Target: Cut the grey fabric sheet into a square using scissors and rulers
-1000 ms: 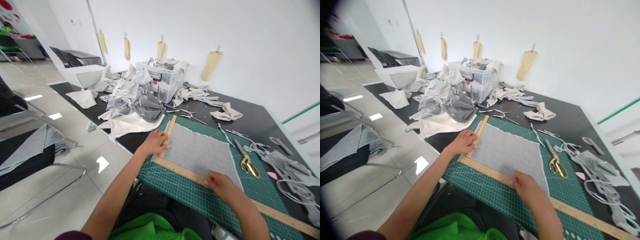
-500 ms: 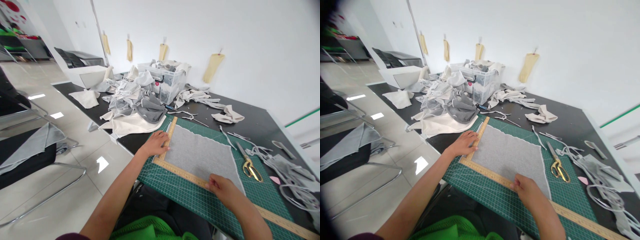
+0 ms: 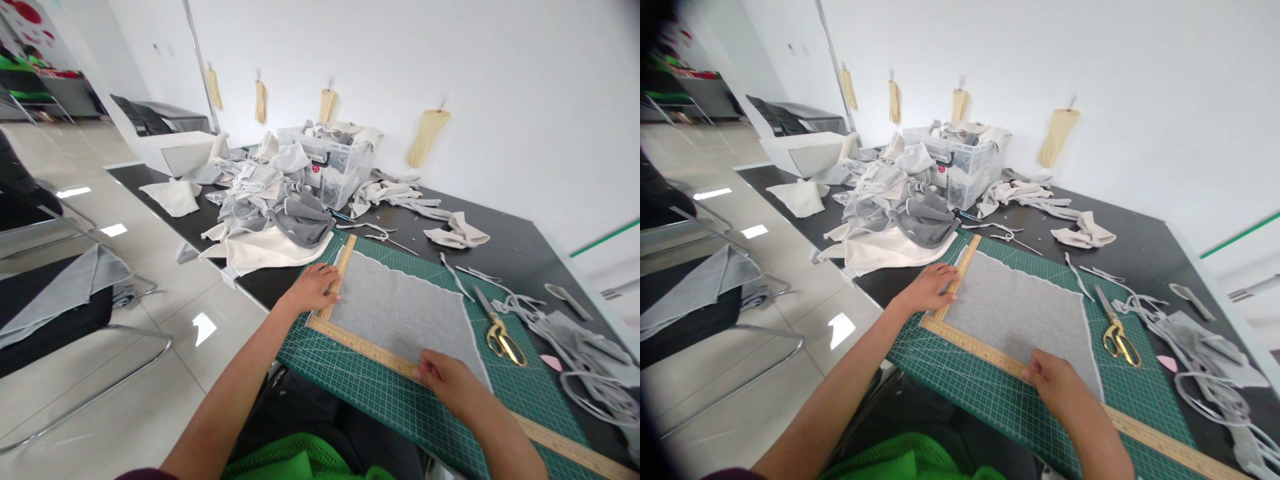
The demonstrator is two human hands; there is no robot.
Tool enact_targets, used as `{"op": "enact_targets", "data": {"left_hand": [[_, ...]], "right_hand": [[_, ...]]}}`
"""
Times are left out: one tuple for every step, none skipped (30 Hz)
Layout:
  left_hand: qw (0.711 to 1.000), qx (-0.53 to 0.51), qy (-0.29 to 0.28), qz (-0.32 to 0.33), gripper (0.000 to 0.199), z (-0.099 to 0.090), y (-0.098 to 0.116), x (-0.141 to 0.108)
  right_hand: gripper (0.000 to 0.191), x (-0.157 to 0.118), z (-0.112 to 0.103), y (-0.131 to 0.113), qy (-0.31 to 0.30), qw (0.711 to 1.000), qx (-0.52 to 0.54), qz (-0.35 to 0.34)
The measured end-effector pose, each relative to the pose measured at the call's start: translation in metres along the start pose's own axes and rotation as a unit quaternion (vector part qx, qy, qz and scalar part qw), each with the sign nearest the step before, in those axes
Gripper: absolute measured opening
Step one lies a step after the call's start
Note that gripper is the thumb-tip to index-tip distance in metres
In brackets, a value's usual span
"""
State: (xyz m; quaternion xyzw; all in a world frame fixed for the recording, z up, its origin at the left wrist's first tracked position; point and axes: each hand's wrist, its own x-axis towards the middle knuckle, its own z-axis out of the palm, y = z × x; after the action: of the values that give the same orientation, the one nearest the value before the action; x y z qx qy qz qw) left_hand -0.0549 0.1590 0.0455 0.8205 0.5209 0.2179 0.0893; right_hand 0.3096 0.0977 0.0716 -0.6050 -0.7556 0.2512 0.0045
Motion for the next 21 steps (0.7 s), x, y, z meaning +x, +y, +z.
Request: {"op": "enact_targets", "data": {"left_hand": [[1.0, -0.001, 0.003, 0.001, 0.046, 0.0, -0.0001, 0.0001], [1.0, -0.002, 0.006, 0.002, 0.045, 0.0001, -0.0001, 0.0002], [1.0, -0.003, 0.01, 0.003, 0.045, 0.0002, -0.0001, 0.0003], [1.0, -0.003, 0.013, 0.005, 0.044, 0.0004, -0.0001, 0.0003], [1.0, -0.004, 0.016, 0.007, 0.043, 0.0005, -0.0001, 0.0004], [1.0, -0.004, 0.019, 0.011, 0.042, 0.0005, -0.0001, 0.0004], [1.0, -0.005, 0.021, 0.014, 0.042, 0.0005, -0.0001, 0.0003], [1.0, -0.006, 0.023, 0.016, 0.042, 0.0004, 0.0, 0.0002], [1.0, -0.007, 0.024, 0.017, 0.042, 0.0003, -0.0001, 0.0001], [1.0, -0.008, 0.024, 0.017, 0.042, 0.0002, -0.0002, -0.0001], [1.0, -0.008, 0.023, 0.017, 0.042, 0.0002, -0.0005, -0.0002], [1.0, -0.009, 0.023, 0.018, 0.042, 0.0002, -0.001, -0.0003], [1.0, -0.009, 0.022, 0.019, 0.042, 0.0004, -0.0015, -0.0004], [1.0, -0.01, 0.02, 0.02, 0.043, 0.0005, -0.0021, -0.0004], [1.0, -0.01, 0.02, 0.021, 0.043, 0.0007, -0.0027, -0.0004], [1.0, -0.011, 0.019, 0.021, 0.044, 0.0008, -0.0032, -0.0003], [0.999, -0.013, 0.018, 0.022, 0.044, 0.0008, -0.0036, -0.0002], [0.999, -0.016, 0.018, 0.024, 0.044, 0.0008, -0.0037, -0.0001], [0.999, -0.018, 0.018, 0.026, 0.044, 0.0006, -0.0037, 0.0], [0.999, -0.02, 0.018, 0.026, 0.044, 0.0003, -0.0035, 0.0001], [0.999, -0.021, 0.018, 0.026, 0.043, -0.0001, -0.0032, 0.0002]], "right_hand": [[0.022, 0.0004, 0.0003, 0.0009, -0.003, 1.0, -0.001, 0.001], [0.021, 0.0007, 0.0006, 0.0017, -0.005, 1.0, -0.003, 0.0], [0.021, 0.0011, 0.0007, 0.0024, -0.007, 1.0, -0.005, 0.0], [0.021, 0.0013, 0.0008, 0.0029, -0.008, 1.0, -0.008, -0.001], [0.021, 0.0014, 0.0008, 0.0033, -0.009, 1.0, -0.011, -0.001], [0.021, 0.0013, 0.0008, 0.0034, -0.01, 1.0, -0.014, -0.003], [0.02, 0.0012, 0.0007, 0.0033, -0.013, 1.0, -0.017, -0.002], [0.019, 0.001, 0.0005, 0.0032, -0.016, 1.0, -0.019, -0.002], [0.019, 0.0009, 0.0003, 0.0031, -0.017, 1.0, -0.02, -0.003], [0.019, 0.0007, 0.0002, 0.003, -0.017, 1.0, -0.019, -0.004], [0.02, 0.0007, 0.0, 0.0031, -0.018, 1.0, -0.019, -0.006], [0.02, 0.0007, 0.0, 0.0032, -0.018, 1.0, -0.017, -0.008], [0.021, 0.0008, -0.0001, 0.0034, -0.019, 1.0, -0.016, -0.008], [0.021, 0.0009, -0.0002, 0.0036, -0.021, 1.0, -0.015, -0.008], [0.021, 0.001, -0.0002, 0.0038, -0.024, 1.0, -0.015, -0.005], [0.021, 0.0011, -0.0003, 0.0039, -0.026, 1.0, -0.014, -0.003], [0.021, 0.0011, -0.0004, 0.0039, -0.027, 1.0, -0.013, 0.0], [0.021, 0.001, -0.0004, 0.0038, -0.027, 1.0, -0.012, 0.003], [0.021, 0.0009, -0.0005, 0.0035, -0.026, 1.0, -0.012, 0.004], [0.022, 0.0006, -0.0007, 0.0029, -0.024, 1.0, -0.012, 0.003], [0.022, 0.0002, -0.001, 0.0022, -0.023, 1.0, -0.012, 0.003]]}}
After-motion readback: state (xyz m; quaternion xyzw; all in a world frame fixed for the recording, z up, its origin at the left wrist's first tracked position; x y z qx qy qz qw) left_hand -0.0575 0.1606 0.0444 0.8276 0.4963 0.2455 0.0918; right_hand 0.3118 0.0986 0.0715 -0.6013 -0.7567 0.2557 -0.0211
